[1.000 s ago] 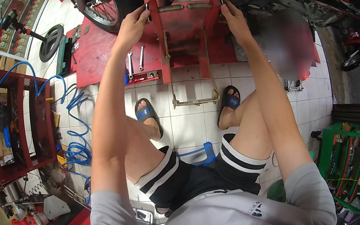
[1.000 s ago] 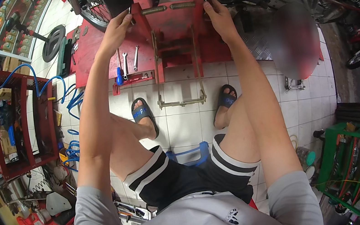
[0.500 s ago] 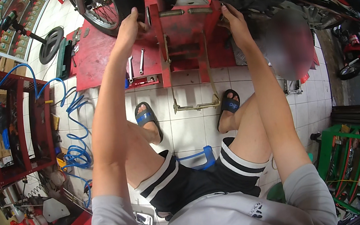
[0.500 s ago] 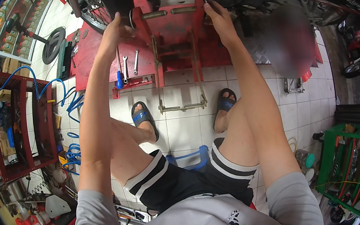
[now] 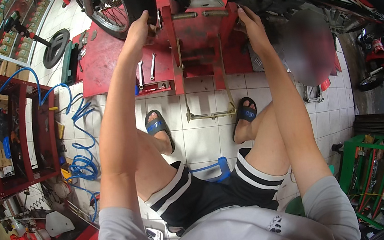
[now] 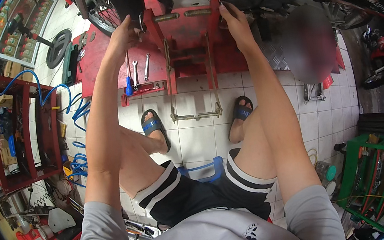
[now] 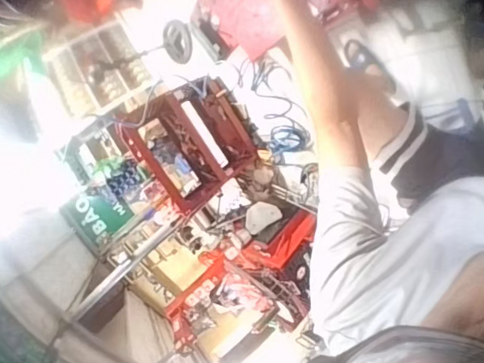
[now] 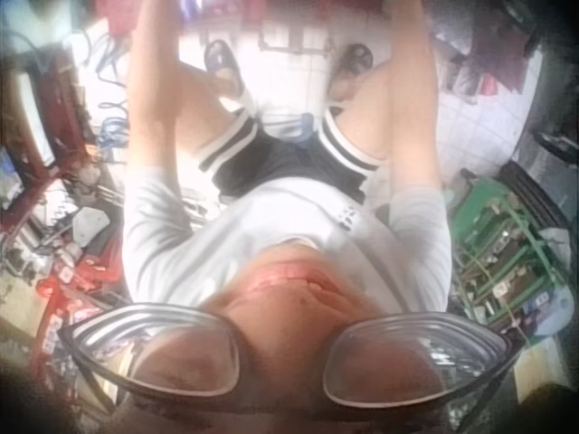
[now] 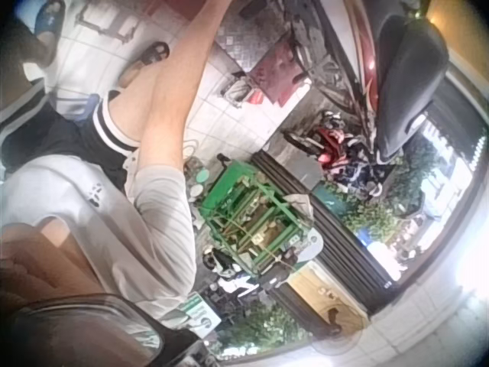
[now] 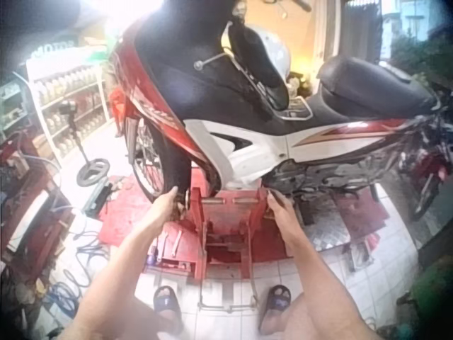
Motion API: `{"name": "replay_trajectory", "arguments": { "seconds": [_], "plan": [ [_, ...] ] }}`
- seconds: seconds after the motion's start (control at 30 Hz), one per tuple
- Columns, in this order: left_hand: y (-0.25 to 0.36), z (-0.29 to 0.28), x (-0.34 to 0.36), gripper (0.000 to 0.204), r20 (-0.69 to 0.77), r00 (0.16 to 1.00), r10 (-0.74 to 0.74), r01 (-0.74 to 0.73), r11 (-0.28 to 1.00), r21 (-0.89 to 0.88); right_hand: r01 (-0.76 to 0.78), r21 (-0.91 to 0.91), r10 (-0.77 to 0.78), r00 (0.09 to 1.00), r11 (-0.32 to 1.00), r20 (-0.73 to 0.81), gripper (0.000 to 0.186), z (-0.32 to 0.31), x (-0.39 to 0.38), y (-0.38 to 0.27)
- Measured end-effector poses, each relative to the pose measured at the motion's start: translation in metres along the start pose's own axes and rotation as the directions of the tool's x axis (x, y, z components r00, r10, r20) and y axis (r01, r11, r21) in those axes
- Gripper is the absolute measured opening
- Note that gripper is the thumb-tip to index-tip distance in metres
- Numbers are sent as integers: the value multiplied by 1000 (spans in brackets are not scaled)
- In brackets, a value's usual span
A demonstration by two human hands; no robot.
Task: The person works on the underside of a motorcycle elevated on a red lift, using both hands to manipulate and tighten bolts on the wheel axle area. The person remains seated on a low stool throughout the process.
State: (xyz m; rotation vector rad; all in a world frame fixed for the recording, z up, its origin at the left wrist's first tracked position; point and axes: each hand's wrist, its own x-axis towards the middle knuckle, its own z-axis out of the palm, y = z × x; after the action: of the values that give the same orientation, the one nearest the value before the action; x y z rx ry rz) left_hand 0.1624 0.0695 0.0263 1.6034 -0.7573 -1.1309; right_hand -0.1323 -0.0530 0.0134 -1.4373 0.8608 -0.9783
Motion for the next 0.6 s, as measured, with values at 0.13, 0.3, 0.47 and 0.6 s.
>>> {"name": "replay_trajectory", "arguments": {
  "seconds": [0.13,0.3,0.47,0.6],
  "plan": [
    [10,18,-8,53,-91,993,72,-76,996,-52,13,-1,-13,999,1000,-34,47,-7,0,4],
    [11,18,-6,54,-77,994,78,-82,995,-48,-15,-34,14,999,999,-30,48,-10,-1,2],
    [8,3,-2,53,-8,1000,-11,11,1000,0,-10,-23,9,999,1000,-34,48,-1,-3,-2],
    [8,18,-3,55,-98,991,90,-95,994,-46,-14,-28,13,1000,1000,-23,48,-6,-2,1]
  ]
}}
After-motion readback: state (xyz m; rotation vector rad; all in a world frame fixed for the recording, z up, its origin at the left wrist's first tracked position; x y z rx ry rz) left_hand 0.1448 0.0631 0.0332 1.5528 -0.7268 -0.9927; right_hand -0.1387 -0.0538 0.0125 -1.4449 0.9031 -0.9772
